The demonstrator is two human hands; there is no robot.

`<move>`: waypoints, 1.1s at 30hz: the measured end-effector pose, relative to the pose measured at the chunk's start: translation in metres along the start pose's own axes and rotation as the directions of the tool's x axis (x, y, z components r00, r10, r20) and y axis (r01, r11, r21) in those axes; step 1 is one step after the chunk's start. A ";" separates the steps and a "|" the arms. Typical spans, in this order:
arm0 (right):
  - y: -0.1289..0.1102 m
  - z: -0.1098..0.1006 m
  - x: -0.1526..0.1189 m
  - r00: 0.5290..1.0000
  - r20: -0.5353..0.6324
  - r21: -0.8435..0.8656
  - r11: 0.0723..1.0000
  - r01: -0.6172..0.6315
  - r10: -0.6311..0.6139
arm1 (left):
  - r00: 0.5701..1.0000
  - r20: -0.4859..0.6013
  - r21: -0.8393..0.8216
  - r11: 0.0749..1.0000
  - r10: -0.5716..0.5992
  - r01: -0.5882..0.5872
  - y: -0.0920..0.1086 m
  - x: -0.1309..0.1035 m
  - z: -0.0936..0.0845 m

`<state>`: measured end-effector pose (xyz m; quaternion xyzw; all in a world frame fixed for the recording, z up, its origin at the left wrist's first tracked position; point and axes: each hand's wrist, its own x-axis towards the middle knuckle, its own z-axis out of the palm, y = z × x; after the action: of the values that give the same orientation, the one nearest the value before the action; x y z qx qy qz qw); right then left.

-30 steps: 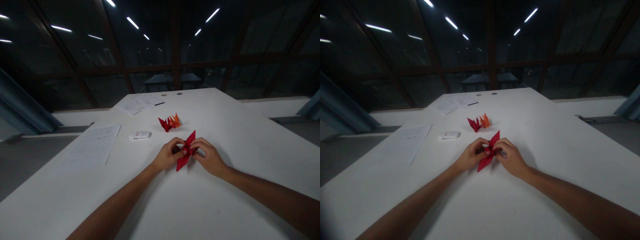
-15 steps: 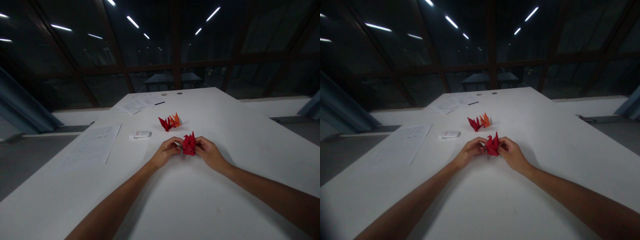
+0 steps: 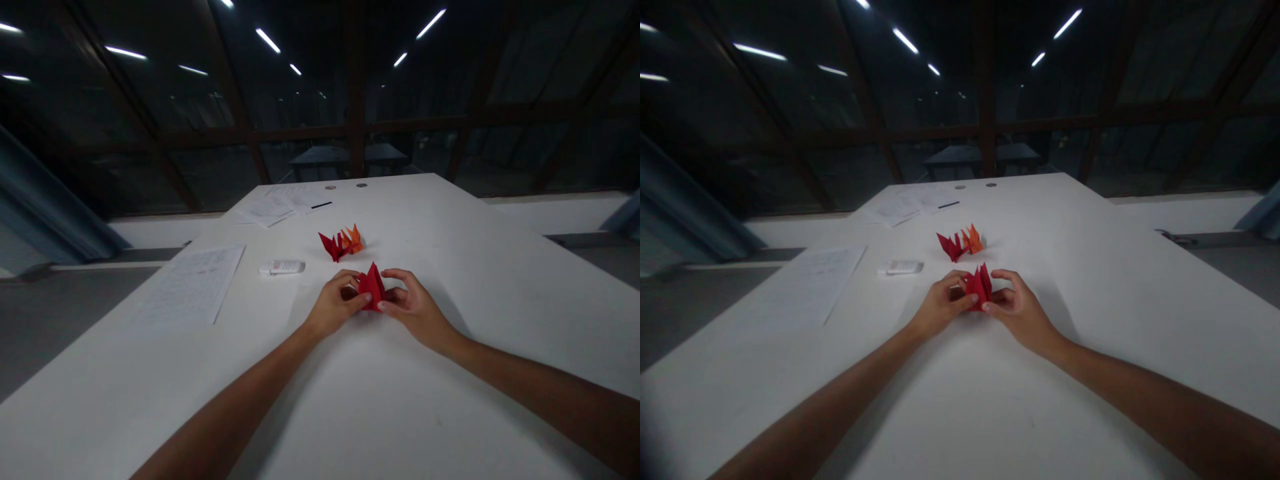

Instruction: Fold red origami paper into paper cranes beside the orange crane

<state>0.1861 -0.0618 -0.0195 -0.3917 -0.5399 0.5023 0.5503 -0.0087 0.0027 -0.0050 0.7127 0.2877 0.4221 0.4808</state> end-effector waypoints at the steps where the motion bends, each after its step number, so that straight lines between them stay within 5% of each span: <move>1: 0.001 0.000 0.001 1.000 -0.018 0.013 1.000 -0.007 0.007 | 1.000 0.012 -0.048 0.999 -0.016 0.016 0.001 -0.001 0.001; 10: -0.001 -0.005 0.009 0.996 -0.059 0.146 0.988 -0.058 0.068 | 0.982 0.133 -0.369 0.913 -0.135 0.176 0.010 -0.004 0.004; 21: 0.000 0.000 0.008 0.996 -0.091 -0.035 0.999 -0.022 0.019 | 0.987 0.088 -0.291 0.944 -0.136 0.156 0.002 -0.003 0.008; 33: 0.008 -0.002 0.006 0.993 -0.114 -0.048 0.999 0.000 -0.005 | 0.980 0.159 -0.260 0.953 -0.118 0.157 -0.001 -0.002 0.006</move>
<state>0.1863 -0.0543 -0.0261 -0.4321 -0.5199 0.4654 0.5713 -0.0038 -0.0011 -0.0073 0.6464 0.2413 0.3715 0.6212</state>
